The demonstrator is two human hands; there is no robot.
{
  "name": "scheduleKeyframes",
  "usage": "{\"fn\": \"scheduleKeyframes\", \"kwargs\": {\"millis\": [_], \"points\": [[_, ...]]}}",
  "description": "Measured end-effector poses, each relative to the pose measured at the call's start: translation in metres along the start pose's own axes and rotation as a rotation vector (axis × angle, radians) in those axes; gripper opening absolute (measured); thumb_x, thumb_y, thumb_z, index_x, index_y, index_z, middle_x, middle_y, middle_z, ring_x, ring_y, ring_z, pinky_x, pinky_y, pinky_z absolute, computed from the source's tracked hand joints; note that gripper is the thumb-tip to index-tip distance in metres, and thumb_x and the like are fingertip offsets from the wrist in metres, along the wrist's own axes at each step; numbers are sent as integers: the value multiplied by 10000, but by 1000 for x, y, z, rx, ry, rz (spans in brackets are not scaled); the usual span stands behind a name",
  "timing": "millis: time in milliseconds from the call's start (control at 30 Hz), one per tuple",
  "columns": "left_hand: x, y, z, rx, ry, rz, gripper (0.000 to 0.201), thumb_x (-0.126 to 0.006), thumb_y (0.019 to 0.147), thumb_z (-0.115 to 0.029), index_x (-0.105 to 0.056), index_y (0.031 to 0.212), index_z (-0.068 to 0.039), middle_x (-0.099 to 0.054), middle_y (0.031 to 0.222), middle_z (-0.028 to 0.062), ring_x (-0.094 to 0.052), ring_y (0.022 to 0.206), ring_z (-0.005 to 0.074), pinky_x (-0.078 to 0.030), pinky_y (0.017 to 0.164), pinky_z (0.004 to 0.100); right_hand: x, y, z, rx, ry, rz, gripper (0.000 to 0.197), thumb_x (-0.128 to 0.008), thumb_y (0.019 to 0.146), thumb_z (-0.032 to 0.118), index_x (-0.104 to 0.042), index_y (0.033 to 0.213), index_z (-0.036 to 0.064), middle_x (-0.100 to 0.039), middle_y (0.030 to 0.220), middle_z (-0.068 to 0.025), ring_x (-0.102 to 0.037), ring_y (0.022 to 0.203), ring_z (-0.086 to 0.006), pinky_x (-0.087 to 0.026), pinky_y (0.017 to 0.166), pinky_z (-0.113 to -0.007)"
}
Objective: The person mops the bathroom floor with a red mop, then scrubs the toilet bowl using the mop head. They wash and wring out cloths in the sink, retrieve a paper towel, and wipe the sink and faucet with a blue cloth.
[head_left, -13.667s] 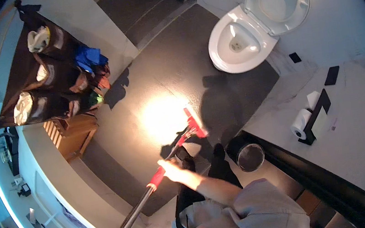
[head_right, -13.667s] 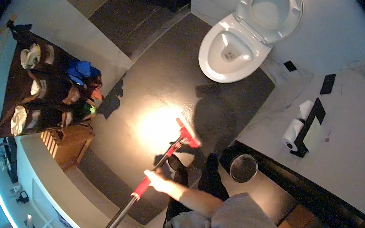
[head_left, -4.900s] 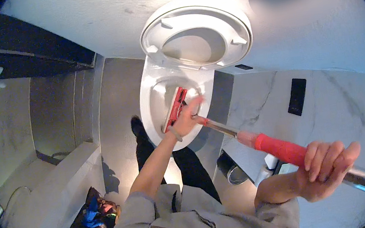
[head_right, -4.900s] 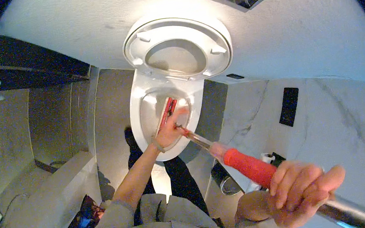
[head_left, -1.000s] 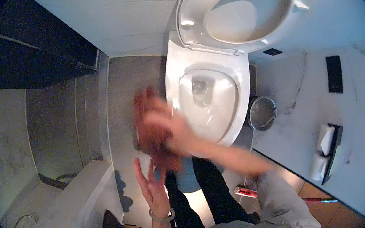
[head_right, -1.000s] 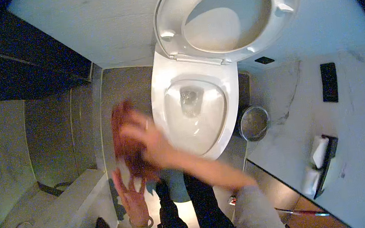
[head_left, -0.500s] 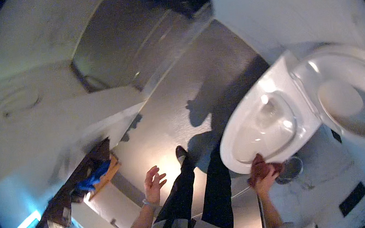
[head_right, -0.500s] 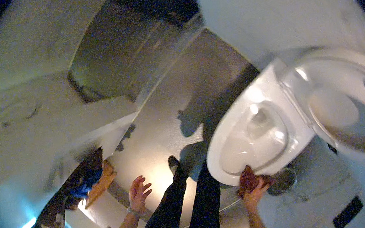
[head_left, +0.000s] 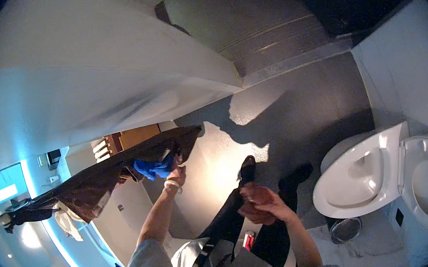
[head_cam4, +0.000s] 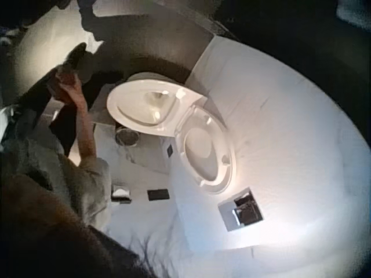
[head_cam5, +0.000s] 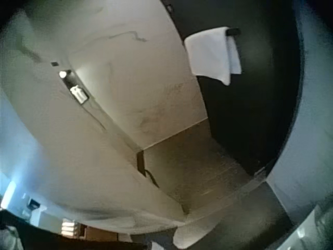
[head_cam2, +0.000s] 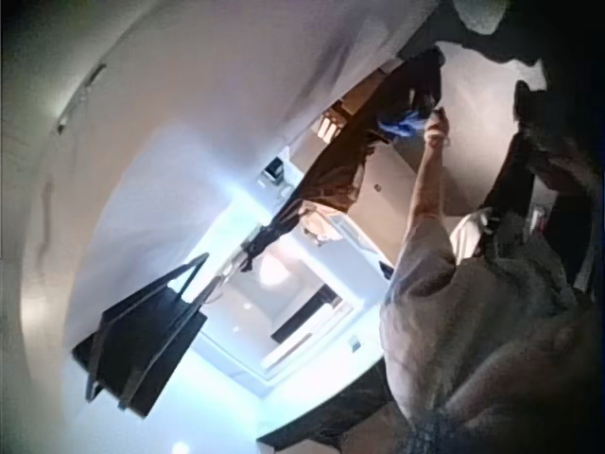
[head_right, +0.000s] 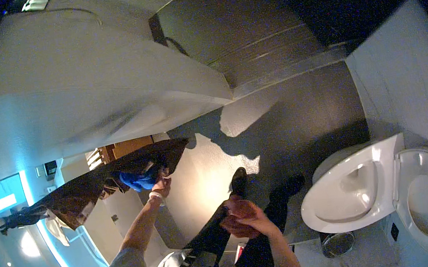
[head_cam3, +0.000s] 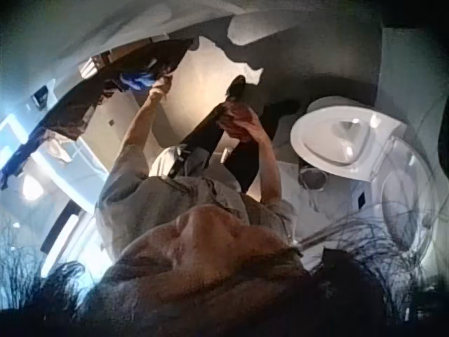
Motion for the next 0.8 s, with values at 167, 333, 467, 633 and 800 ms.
{"fn": "scheduleKeyframes", "kwargs": {"millis": [167, 333, 467, 633, 800], "points": [[-34, 50, -26, -186, 36, 98, 432, -560, 887, -183, -481, 1295, -67, -607, 1095, 163, -560, 986, 297, -458, 868, 396, -94, 122, 13, -55, 99, 268, 726, -783, 750, 115, -410, 1369, 49, -537, 1305, -96, -505, 1211, -239, -358, 1077, -375], [-73, 20, -41, -314, 56, 185, 367, -581, 878, -158, -531, 1225, -51, -619, 1052, 175, -581, 960, 303, -477, 835, 389, -171, 216, 30, -73, 350, 346, 531, -717, 800, 83, -488, 1278, 43, -600, 1200, -72, -569, 1115, -203, -438, 992, -372], [-59, -13, -61, -444, 81, 274, 317, -597, 870, -138, -571, 1170, -38, -627, 1017, 184, -597, 939, 308, -492, 809, 383, -189, 302, 36, 277, -107, -134, 404, -663, 766, 25, -567, 1158, 39, -642, 1120, -140, -635, 965, -299, -498, 895, -376], [87, -61, -140, -767, -246, -44, 256, -617, 861, -112, -620, 1101, -22, -639, 973, 197, -618, 913, 313, -511, 776, 376, -186, 303, 77, 590, -905, -257, 412, -653, 777, 40, -554, 1176, 20, -647, 1088, -150, -627, 947, -274, -492, 872, -350], [262, -85, -125, -333, -411, -545, 393, -561, 836, 6, -533, 1227, -8, -580, 1120, 227, -571, 1031, 375, -468, 902, 418, -243, 208, 120, 805, -817, -87, 422, -649, 809, 67, -530, 1207, -7, -647, 1069, -122, -613, 955, -196, -481, 852, -313]]}}
Point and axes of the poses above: each hand's wrist, its own y-axis towards the middle knuckle, its own x-axis out of the back of the hand, z = x × y, the point moved 8 cm from there along y, towards the middle knuckle
